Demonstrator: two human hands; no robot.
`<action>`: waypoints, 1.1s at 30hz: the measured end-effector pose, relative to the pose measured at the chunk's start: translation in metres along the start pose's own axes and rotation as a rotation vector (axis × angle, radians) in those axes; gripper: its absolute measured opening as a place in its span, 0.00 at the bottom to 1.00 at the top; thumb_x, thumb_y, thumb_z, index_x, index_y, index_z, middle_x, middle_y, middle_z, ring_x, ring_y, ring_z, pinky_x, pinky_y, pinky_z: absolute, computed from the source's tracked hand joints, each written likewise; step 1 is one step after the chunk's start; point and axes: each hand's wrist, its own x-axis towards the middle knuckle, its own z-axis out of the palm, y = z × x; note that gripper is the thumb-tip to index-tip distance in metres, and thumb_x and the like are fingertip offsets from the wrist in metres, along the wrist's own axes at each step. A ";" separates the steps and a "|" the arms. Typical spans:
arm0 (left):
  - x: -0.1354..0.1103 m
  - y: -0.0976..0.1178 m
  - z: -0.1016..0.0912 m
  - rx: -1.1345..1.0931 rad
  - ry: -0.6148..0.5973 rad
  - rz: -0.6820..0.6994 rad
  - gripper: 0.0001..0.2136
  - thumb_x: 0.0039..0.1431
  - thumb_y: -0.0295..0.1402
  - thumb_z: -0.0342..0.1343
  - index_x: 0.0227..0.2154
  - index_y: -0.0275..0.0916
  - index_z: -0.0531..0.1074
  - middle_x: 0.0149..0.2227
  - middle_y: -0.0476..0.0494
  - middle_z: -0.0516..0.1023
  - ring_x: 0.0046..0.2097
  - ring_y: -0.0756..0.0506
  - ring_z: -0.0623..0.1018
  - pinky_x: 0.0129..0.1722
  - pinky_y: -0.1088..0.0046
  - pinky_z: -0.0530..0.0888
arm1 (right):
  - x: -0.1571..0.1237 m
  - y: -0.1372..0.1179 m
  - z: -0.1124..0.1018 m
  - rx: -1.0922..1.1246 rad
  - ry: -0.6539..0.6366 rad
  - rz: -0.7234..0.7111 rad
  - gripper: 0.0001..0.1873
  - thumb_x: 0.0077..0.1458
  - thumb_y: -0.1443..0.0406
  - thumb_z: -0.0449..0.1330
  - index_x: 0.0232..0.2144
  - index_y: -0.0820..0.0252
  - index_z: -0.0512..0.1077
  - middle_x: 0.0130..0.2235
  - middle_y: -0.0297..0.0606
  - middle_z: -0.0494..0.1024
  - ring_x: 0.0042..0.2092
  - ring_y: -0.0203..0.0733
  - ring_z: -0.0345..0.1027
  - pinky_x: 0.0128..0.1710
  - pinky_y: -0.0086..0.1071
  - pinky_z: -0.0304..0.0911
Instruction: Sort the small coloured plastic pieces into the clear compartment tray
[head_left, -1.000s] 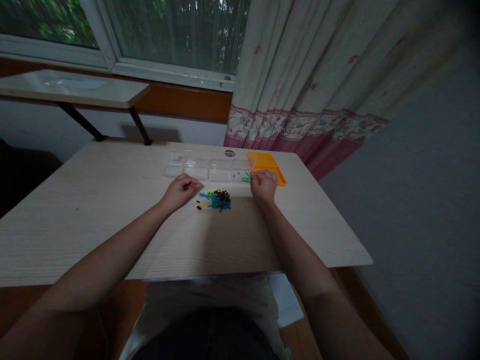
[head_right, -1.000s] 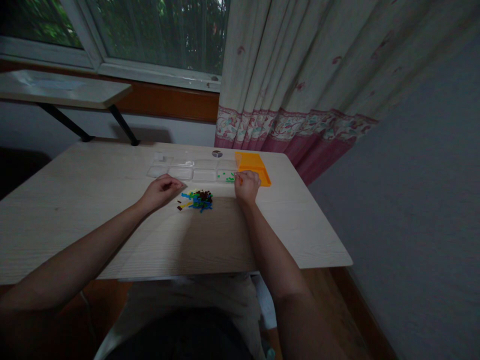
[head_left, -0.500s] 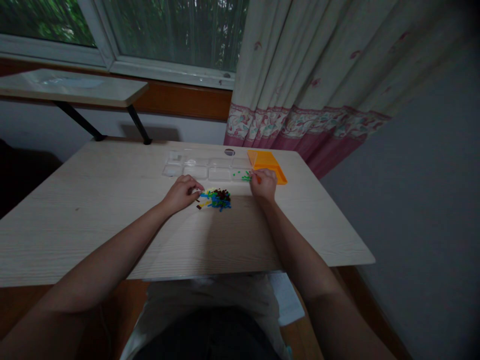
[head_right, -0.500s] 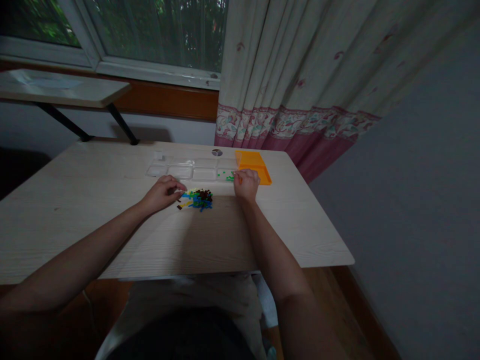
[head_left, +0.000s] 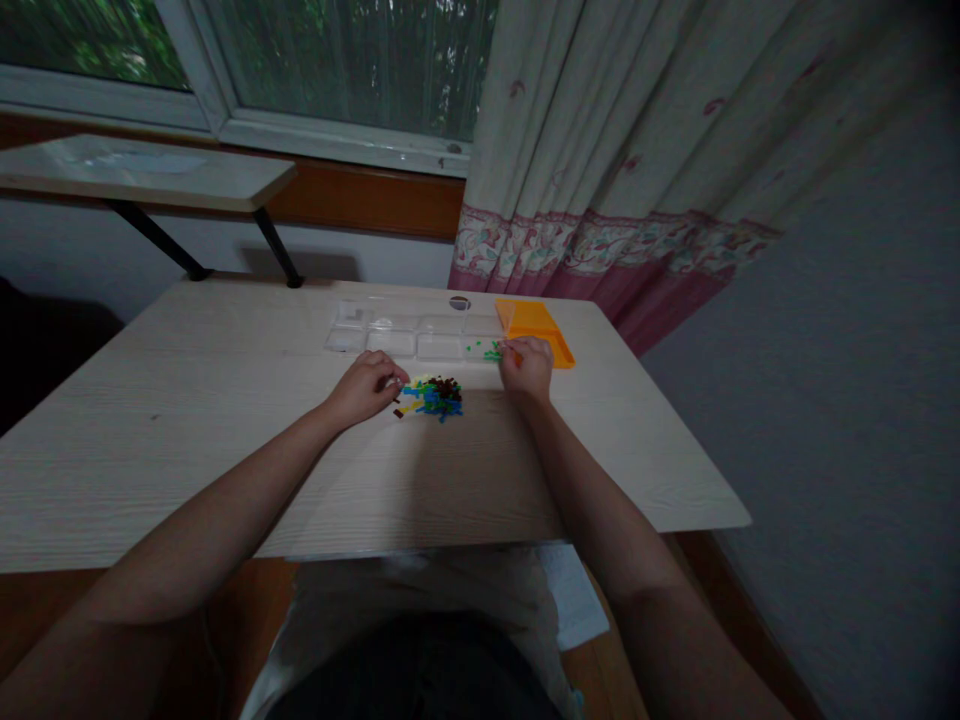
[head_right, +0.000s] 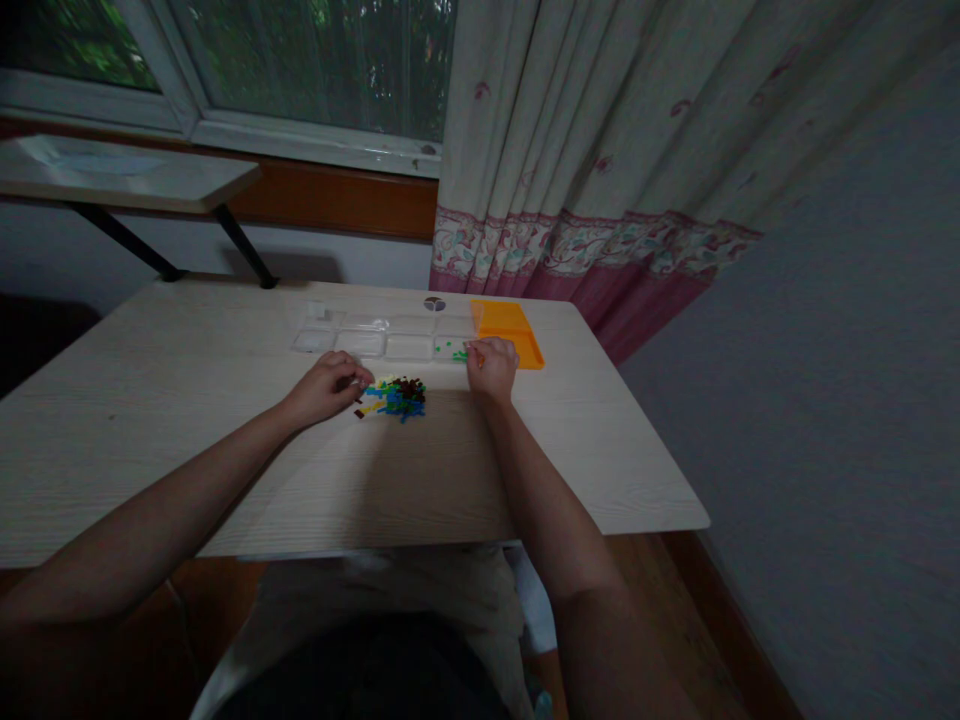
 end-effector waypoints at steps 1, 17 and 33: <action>0.000 0.000 0.000 -0.001 -0.001 0.002 0.09 0.58 0.32 0.54 0.38 0.39 0.78 0.34 0.43 0.73 0.39 0.43 0.72 0.46 0.63 0.67 | 0.000 0.000 0.000 0.000 0.001 0.003 0.15 0.60 0.60 0.54 0.38 0.60 0.80 0.41 0.44 0.78 0.47 0.48 0.63 0.49 0.41 0.57; -0.002 0.003 -0.003 0.068 -0.048 0.015 0.09 0.56 0.31 0.56 0.38 0.40 0.77 0.34 0.44 0.72 0.40 0.43 0.72 0.47 0.63 0.67 | 0.001 -0.003 0.000 0.000 -0.008 0.004 0.16 0.61 0.60 0.54 0.38 0.60 0.80 0.41 0.44 0.78 0.46 0.48 0.64 0.50 0.41 0.57; -0.002 0.002 -0.007 -0.005 -0.063 0.044 0.10 0.55 0.31 0.55 0.39 0.40 0.78 0.34 0.43 0.73 0.39 0.43 0.72 0.45 0.64 0.69 | 0.001 -0.004 -0.001 0.004 -0.022 0.001 0.17 0.62 0.59 0.54 0.38 0.60 0.80 0.41 0.45 0.78 0.47 0.49 0.64 0.49 0.41 0.58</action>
